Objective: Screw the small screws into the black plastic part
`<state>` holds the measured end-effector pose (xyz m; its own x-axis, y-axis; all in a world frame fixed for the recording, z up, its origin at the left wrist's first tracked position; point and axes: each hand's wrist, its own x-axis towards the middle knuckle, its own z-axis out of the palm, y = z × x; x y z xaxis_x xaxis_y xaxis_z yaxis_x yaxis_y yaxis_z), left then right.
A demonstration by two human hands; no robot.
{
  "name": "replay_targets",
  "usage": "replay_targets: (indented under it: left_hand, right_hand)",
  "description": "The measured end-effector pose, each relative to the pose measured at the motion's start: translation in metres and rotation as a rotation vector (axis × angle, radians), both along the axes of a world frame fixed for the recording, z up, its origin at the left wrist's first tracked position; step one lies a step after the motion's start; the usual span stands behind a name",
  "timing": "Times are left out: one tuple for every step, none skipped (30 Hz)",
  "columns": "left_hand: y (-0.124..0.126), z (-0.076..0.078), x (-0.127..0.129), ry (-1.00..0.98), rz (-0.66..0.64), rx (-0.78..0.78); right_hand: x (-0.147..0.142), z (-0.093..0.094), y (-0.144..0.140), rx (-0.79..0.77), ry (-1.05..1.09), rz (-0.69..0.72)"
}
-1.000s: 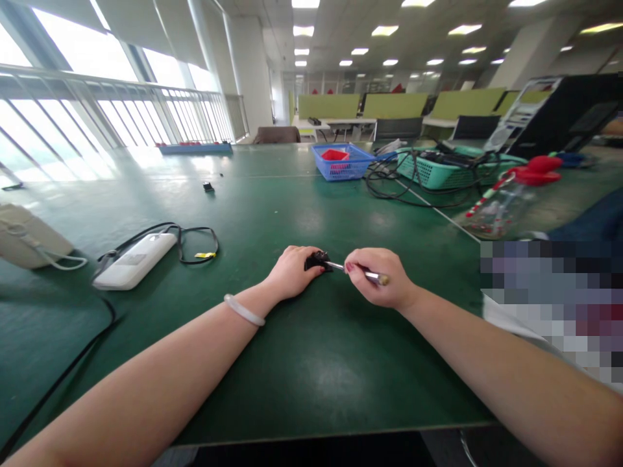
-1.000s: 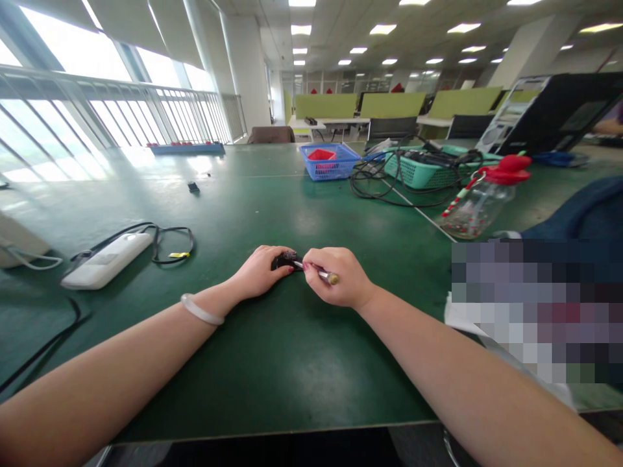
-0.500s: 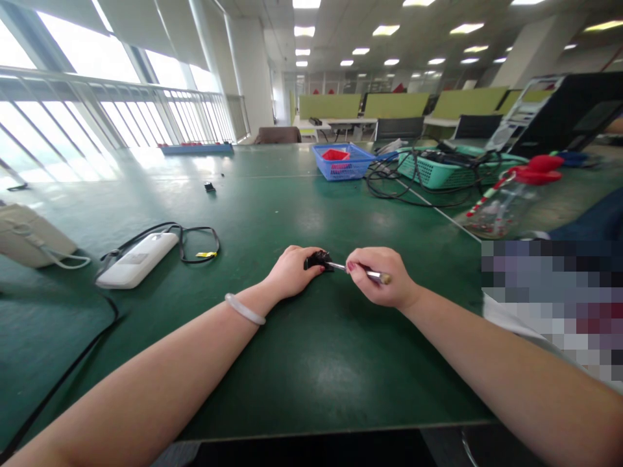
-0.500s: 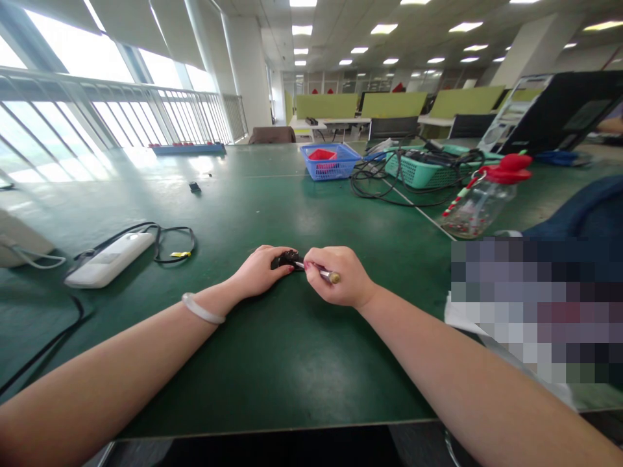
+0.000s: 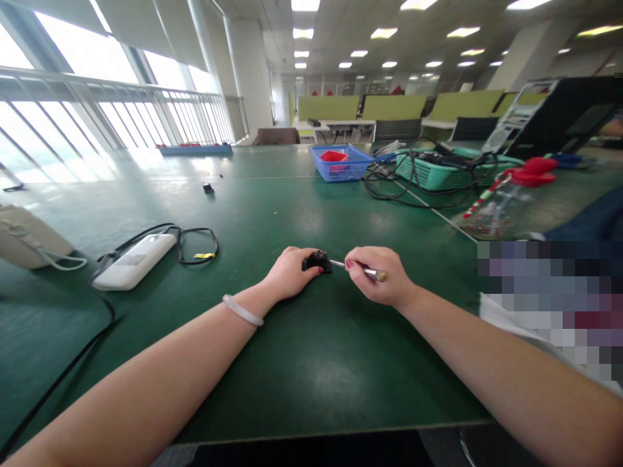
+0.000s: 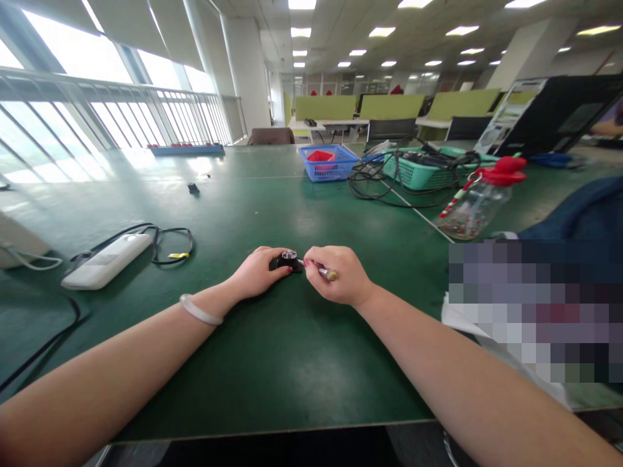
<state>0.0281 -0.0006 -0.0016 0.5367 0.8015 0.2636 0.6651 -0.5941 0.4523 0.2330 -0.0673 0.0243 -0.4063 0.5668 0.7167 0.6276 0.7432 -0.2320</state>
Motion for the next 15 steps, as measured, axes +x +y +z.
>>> replay_targets:
  left_hand:
    - [0.0001, -0.0002, 0.0000, -0.002, -0.003, 0.001]
    - [0.0002, -0.0003, -0.0001, -0.003, -0.007, 0.003]
    - [0.0002, -0.0005, -0.0001, -0.005, -0.008, 0.002]
    - [0.0003, -0.0006, -0.0002, -0.006, -0.009, 0.000]
    - [0.0004, -0.0006, -0.0003, -0.007, -0.007, -0.004]
    - [0.0004, -0.0005, -0.0003, -0.009, -0.005, -0.007]
    - [0.0004, -0.0004, -0.0004, -0.011, -0.002, -0.009]
    - [0.0004, -0.0002, -0.0003, -0.013, -0.001, -0.011]
    - [0.0003, 0.0002, -0.0002, -0.015, -0.002, -0.013]
    - [0.0002, 0.0006, -0.0001, -0.017, -0.004, -0.016]
    - [0.0001, 0.0010, 0.0001, -0.019, -0.006, -0.020]
    - [0.0001, 0.0013, 0.0004, -0.020, -0.008, -0.024]
    - [0.0001, 0.0016, 0.0005, -0.021, -0.011, -0.028]
    - [0.0002, 0.0019, 0.0006, -0.023, -0.013, -0.030]
    - [0.0003, 0.0020, 0.0006, -0.024, -0.015, -0.032]
  right_hand:
    - [0.0002, 0.0002, -0.0002, 0.000, 0.006, -0.006]
    - [0.0003, 0.0004, -0.0005, -0.002, 0.010, -0.010]
    - [0.0003, 0.0007, -0.0009, -0.005, 0.013, -0.009]
    - [0.0002, 0.0011, -0.0014, -0.008, 0.015, -0.006]
    - [0.0000, 0.0014, -0.0019, -0.011, 0.017, 0.001]
    - [-0.0003, 0.0018, -0.0024, -0.012, 0.019, 0.010]
    - [-0.0007, 0.0021, -0.0029, -0.011, 0.020, 0.021]
    - [-0.0011, 0.0024, -0.0033, -0.009, 0.020, 0.033]
    - [-0.0014, 0.0026, -0.0035, -0.006, 0.019, 0.046]
    - [-0.0018, 0.0027, -0.0037, -0.003, 0.017, 0.059]
    - [-0.0022, 0.0027, -0.0038, 0.001, 0.015, 0.073]
    - [-0.0025, 0.0027, -0.0038, 0.004, 0.011, 0.084]
    - [-0.0028, 0.0025, -0.0036, 0.006, 0.004, 0.091]
    - [-0.0032, 0.0023, -0.0035, 0.006, -0.005, 0.095]
    - [-0.0036, 0.0021, -0.0033, 0.005, -0.014, 0.096]
